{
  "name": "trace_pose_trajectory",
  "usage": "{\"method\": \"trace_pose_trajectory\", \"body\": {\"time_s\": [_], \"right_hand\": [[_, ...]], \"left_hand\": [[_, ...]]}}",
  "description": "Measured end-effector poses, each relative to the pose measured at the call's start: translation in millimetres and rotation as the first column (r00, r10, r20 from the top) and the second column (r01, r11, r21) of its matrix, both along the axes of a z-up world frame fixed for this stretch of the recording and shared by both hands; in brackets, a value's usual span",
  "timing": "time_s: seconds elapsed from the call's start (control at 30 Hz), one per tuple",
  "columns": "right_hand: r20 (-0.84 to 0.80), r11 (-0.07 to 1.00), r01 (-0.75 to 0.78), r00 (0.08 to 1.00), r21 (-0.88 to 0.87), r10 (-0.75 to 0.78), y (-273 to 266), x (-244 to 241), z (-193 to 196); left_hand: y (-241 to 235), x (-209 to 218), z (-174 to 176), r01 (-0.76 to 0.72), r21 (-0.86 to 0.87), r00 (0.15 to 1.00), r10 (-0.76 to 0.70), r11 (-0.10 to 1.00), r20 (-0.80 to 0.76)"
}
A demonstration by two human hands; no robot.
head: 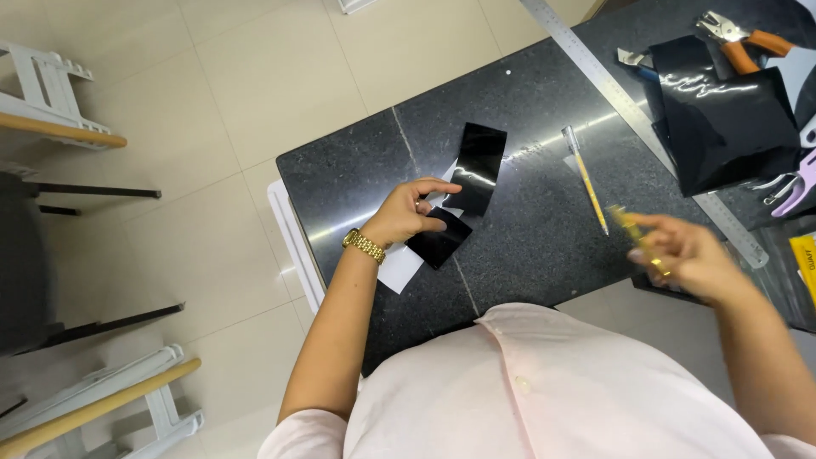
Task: Cutting vinyl sheets with scissors and peeling the adhesive backing to prepare stickers for application.
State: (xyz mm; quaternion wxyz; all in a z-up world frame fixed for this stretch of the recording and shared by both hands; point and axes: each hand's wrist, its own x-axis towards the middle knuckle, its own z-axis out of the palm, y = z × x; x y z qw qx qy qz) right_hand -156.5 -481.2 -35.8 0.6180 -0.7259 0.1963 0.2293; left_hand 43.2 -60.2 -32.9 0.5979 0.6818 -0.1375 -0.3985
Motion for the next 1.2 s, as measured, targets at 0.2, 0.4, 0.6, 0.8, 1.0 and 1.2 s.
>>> {"method": "trace_pose_trajectory", "body": {"time_s": [0.2, 0.4, 0.6, 0.8, 1.0, 1.2], "right_hand": [[0.223, 0.763, 0.188, 0.973, -0.619, -0.059, -30, -7, -11], [0.322, 0.561, 0.186, 0.934, -0.807, 0.153, -41, -3, -48], [0.090, 0.309, 0.006, 0.962, -0.951, 0.259, -45, 14, -54], [0.298, 0.312, 0.181, 0.873, -0.933, 0.385, 55, 65, -23], [0.503, 0.645, 0.116, 0.735, -0.755, 0.456, 187, 116, -18], [0.470, 0.650, 0.089, 0.764, -0.755, 0.441, 217, 129, -27]], "left_hand": [[-7, 5, 2, 0.013, -0.013, 1.000, -0.013, 1.000, 0.025], [8, 11, -3, 0.035, -0.006, 0.995, -0.034, 0.999, 0.090], [30, 36, 2, 0.021, 0.117, 0.970, -0.049, 0.993, 0.239], [34, 45, 5, 0.055, 0.181, 0.967, -0.097, 0.982, 0.234], [37, 40, 1, -0.034, 0.065, 0.964, 0.016, 0.997, 0.266], [46, 45, -8, -0.058, 0.176, 0.939, -0.006, 0.983, 0.344]]}}
